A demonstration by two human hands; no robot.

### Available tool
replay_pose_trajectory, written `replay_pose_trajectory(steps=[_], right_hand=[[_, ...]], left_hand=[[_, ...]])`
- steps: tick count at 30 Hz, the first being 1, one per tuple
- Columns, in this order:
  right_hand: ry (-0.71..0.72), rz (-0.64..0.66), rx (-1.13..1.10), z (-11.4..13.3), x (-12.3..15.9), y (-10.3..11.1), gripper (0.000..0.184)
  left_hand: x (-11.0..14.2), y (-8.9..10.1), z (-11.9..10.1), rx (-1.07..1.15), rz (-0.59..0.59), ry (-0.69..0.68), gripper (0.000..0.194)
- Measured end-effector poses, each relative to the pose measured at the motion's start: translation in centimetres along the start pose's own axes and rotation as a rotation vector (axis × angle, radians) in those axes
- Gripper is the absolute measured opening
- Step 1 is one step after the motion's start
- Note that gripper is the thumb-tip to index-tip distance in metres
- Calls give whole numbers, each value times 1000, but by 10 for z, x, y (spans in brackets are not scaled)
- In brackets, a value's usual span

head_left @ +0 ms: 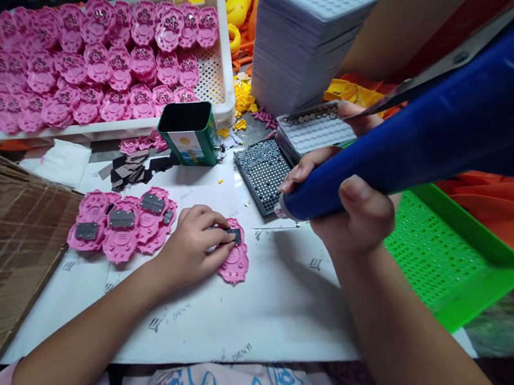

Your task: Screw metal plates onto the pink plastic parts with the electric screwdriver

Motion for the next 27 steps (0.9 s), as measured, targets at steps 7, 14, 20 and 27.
replay_pose_trajectory(steps=[7,14,20,27], right_hand=[[67,5,-3,3,-1,0,35],[55,-27,22,5,1,-2,53],[35,5,52,5,1,-2,58],[203,-95,259,37,-8,10,21]], left_hand=[[2,-1,-1,-15,0,3,18],[3,-1,-6,-77,-13,-9,24],[4,0,-9,-40,8,-65,21],[4,0,-9,28,18,-134,16]])
Point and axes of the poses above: each hand's wrist, its own x-axis away from the middle knuckle, its own y-axis out of the back of the hand, z = x × y, the point moved 6 cm from there along -x, towards the middle knuckle, and after that the axes turned 2 degrees about y, right-handed, at the moved point
